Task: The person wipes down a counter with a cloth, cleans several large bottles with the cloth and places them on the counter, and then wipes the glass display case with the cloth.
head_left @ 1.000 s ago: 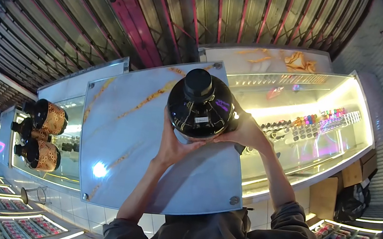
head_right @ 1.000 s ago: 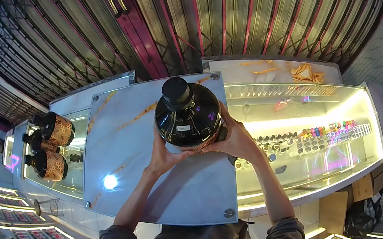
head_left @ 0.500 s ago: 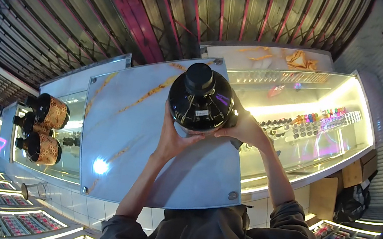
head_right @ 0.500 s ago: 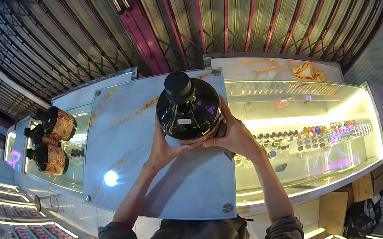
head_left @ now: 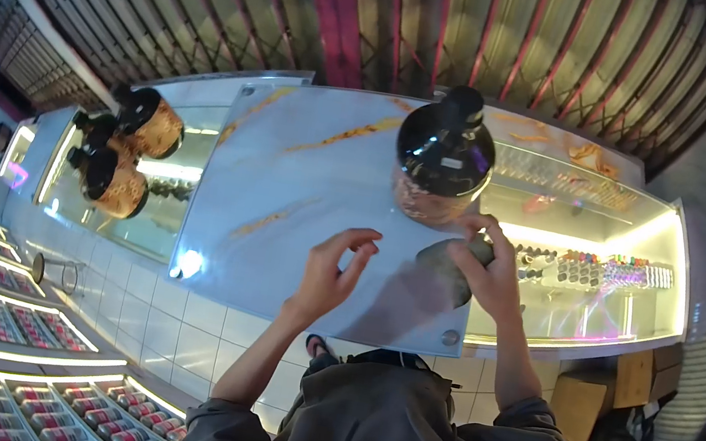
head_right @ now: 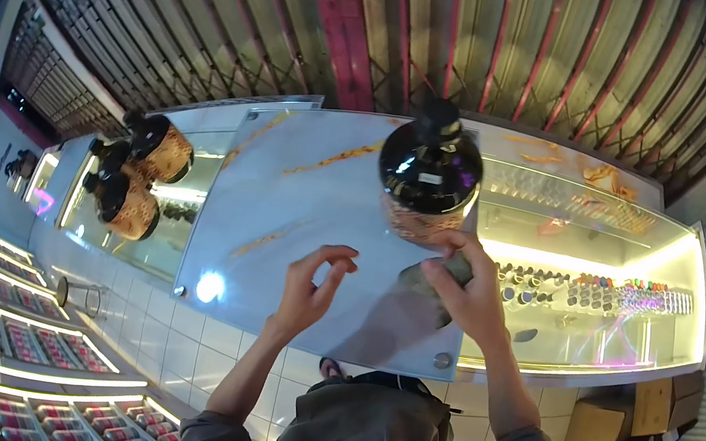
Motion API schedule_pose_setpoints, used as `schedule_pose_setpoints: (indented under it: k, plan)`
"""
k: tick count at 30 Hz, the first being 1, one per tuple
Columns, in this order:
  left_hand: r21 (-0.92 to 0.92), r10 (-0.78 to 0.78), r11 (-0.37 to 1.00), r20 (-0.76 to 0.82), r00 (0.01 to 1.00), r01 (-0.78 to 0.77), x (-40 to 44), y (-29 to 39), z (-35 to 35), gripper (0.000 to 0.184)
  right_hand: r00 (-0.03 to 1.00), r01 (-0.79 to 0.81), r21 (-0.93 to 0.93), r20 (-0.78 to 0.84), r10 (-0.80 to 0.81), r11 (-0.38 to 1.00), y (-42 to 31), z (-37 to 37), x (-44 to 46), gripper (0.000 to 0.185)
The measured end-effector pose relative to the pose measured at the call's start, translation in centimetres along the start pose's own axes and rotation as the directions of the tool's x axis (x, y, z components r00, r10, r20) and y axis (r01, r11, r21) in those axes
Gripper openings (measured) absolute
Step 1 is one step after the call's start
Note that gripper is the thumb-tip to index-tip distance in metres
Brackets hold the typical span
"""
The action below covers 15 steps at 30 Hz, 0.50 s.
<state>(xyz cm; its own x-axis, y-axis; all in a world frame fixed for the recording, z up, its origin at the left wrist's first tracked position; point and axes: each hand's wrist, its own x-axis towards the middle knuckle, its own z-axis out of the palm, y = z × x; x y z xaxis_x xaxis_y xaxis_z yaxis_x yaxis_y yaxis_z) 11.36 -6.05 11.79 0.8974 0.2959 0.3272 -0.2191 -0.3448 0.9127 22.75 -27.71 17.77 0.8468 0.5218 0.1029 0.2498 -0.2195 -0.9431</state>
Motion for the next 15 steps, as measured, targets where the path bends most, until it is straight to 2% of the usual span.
schedule_pose_setpoints:
  k: [1,4,6,7,11,12,15]
  plan:
    - [-0.035,0.001,0.999,0.07,0.998,0.002,-0.9,0.7,-0.8,0.027,0.998,0.044,0.019,0.046,-0.044,0.999,-0.9,1.3,-0.5,0.036]
    - [-0.115,0.02,0.993,0.005,1.0,-0.02,-3.5,1.6,-3.4,0.025,0.988,0.071,0.071,0.136,-0.08,0.995,-3.9,7.0,-1.7,0.032]
    - [-0.195,0.029,0.98,-0.058,0.998,-0.04,-5.5,1.9,-6.1,0.023,0.936,0.163,0.169,0.286,-0.206,0.972,-5.2,11.3,-1.9,0.032]
    - [-0.186,0.025,0.982,-0.075,0.997,-0.039,-6.7,2.0,-8.1,0.023,0.929,0.166,0.176,0.302,-0.214,0.97,-6.0,13.6,-2.2,0.032]
    - [-0.121,-0.155,0.981,-0.029,0.987,0.151,-11.7,1.3,-17.9,0.023,0.844,0.272,0.235,0.408,-0.349,0.933,-8.6,23.7,-3.1,0.035]
    - [-0.115,-0.159,0.982,-0.049,0.986,0.153,-12.9,1.2,-20.1,0.023,0.833,0.275,0.244,0.422,-0.357,0.93,-9.2,26.2,-3.4,0.035]
    - [0.101,-0.03,0.993,-0.244,0.969,0.056,-16.2,0.9,-26.0,0.026,0.877,0.302,0.221,0.316,-0.361,0.927,-10.5,33.0,-4.5,0.037]
